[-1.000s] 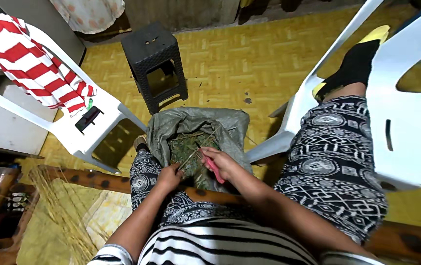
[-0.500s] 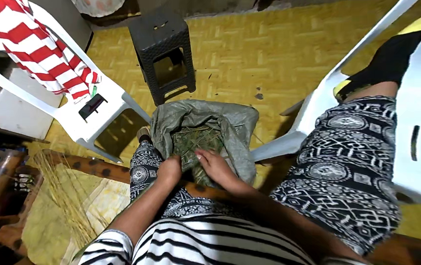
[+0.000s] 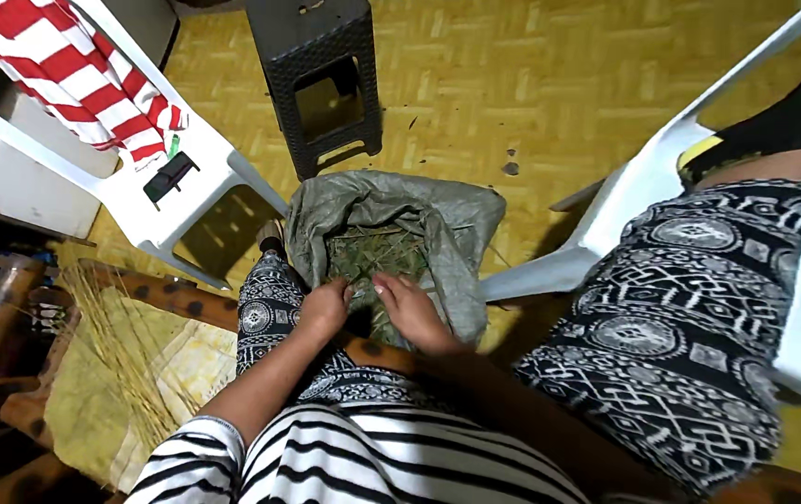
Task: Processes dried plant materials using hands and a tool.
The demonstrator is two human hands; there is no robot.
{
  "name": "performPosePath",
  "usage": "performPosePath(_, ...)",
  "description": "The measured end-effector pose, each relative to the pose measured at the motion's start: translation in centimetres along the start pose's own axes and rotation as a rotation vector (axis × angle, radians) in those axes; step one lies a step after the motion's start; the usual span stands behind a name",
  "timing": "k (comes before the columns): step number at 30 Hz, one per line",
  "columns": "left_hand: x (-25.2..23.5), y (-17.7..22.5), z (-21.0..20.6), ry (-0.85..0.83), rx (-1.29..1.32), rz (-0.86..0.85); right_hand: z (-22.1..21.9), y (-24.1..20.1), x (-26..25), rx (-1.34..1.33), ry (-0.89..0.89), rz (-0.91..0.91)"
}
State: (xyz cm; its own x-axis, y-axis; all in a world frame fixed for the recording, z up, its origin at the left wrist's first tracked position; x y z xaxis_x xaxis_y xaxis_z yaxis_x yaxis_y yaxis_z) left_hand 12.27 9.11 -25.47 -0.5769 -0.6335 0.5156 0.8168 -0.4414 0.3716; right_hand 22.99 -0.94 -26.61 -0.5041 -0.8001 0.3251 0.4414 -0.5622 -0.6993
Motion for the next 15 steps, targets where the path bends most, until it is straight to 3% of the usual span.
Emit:
performPosePath(8, -0.88, 0.33, -0.44, 0.061, 0.001, -0.043, -0.57, -0.87, 0.16, 0.115, -0.057, -0.022)
performPosePath(15, -0.65, 0.54, -0.8, 0.055, -0.023, -0.038, -0.8, -0.78, -0.08, 0.214, -0.006, -0.03)
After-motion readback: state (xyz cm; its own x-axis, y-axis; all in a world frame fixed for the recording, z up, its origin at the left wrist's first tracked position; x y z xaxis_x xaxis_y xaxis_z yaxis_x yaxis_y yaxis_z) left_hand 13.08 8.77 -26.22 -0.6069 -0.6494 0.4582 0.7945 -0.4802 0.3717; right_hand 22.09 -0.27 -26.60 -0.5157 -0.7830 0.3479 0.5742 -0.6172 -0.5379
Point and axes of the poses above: each hand's wrist, its own x-axis away from the middle knuckle, its own z-axis out of the back of the hand, y = z × x, the point moved 8 cm from there along -x, towards the middle knuckle, and after that the axes turned 8 degrees about y, right-handed, at the moved point
